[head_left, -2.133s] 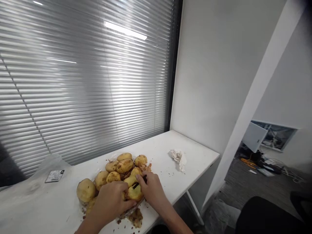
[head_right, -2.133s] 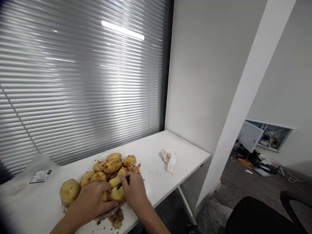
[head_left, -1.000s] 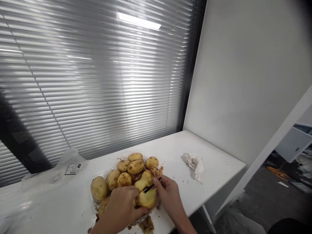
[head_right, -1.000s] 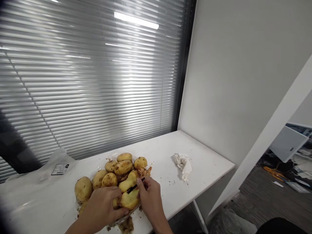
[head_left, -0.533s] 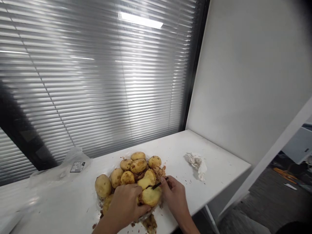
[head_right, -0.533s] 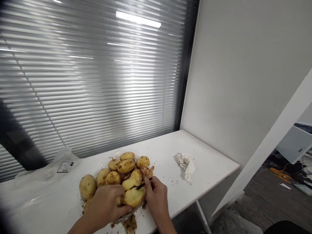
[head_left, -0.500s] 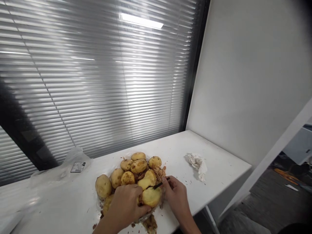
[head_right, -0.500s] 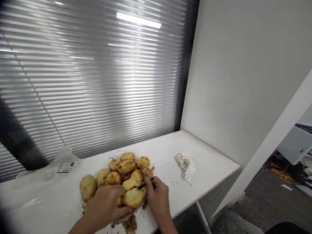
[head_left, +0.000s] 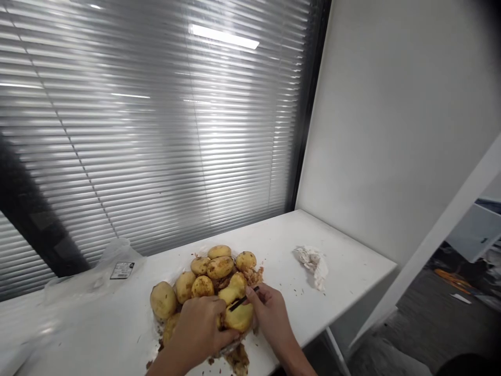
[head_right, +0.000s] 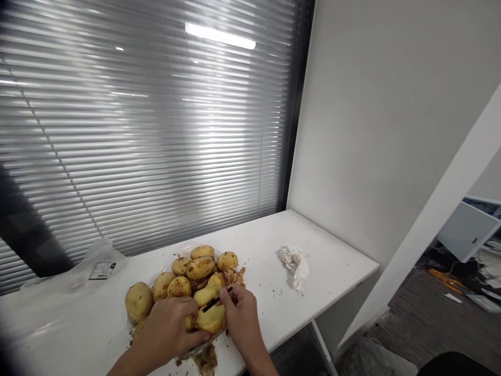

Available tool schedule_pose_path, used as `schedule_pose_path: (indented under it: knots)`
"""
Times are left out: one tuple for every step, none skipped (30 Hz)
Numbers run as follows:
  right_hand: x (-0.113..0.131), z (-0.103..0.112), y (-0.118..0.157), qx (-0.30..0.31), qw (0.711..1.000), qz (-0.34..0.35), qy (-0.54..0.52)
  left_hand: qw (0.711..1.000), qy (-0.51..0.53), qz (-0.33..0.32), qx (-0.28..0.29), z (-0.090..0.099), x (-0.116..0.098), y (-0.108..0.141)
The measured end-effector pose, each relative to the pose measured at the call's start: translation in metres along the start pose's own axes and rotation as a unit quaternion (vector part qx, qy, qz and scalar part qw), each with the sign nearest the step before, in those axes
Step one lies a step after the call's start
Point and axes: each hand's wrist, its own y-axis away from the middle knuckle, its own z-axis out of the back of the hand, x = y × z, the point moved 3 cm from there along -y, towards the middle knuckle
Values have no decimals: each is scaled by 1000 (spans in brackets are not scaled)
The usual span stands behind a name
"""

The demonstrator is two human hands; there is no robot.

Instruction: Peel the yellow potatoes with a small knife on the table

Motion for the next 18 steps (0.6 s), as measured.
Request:
schedule_pose_path:
  knots:
    - [-1, -1, 1, -8, 1000, 0, 11, 1000, 4, -1, 0, 0, 0, 0]
    - [-2, 0, 1, -22, 999, 1, 26, 1000, 7, -2, -1, -1, 1, 0]
    - [-2, 1, 2, -36, 999, -1, 40, 1000, 10, -5, -3, -1, 1, 0]
    - [-2, 2, 2, -45, 998, -4, 47, 1000, 11, -7, -5, -2, 1, 0]
    - [-2, 3, 2, -46, 998, -8, 46, 1000, 10, -9, -7, -2, 2, 0]
    - [-2, 2, 2, -37, 999, -11, 36, 1000, 9, -10, -6, -3, 2, 0]
    - [-1, 2, 3, -24, 999, -12, 23, 1000, 6, -9, -5, -3, 2, 0]
    - [0, 1, 3, -12, 1000, -12, 12, 1000, 5, -8, -3, -3, 2, 0]
    - [1, 0, 3, -8, 1000, -8, 10, 1000, 5, -7, -1, -2, 2, 0]
    - [2, 1, 3, -16, 1000, -3, 17, 1000, 6, -6, 1, -2, 2, 0]
    - [2, 2, 4, -31, 999, 2, 28, 1000, 7, -5, 3, -1, 1, 0]
    - [1, 3, 4, -48, 998, 3, 36, 1000, 8, -4, 4, -1, 1, 0]
    - [0, 4, 4, -60, 998, 1, 35, 1000, 9, -3, 5, 0, 1, 0]
    - [-1, 4, 4, -62, 998, -4, 25, 1000, 9, -3, 5, 0, 0, 0]
    - [-3, 4, 4, -53, 998, -8, 10, 1000, 8, -3, 4, 0, 0, 0]
    - [-4, 3, 4, -38, 999, -12, -4, 1000, 7, -3, 4, 0, 0, 0]
    - [-5, 1, 4, -25, 1000, -13, -11, 1000, 7, -2, 5, 0, 0, 0]
    - [-5, 0, 5, -21, 1000, -10, -7, 1000, 9, -2, 5, 0, 1, 0]
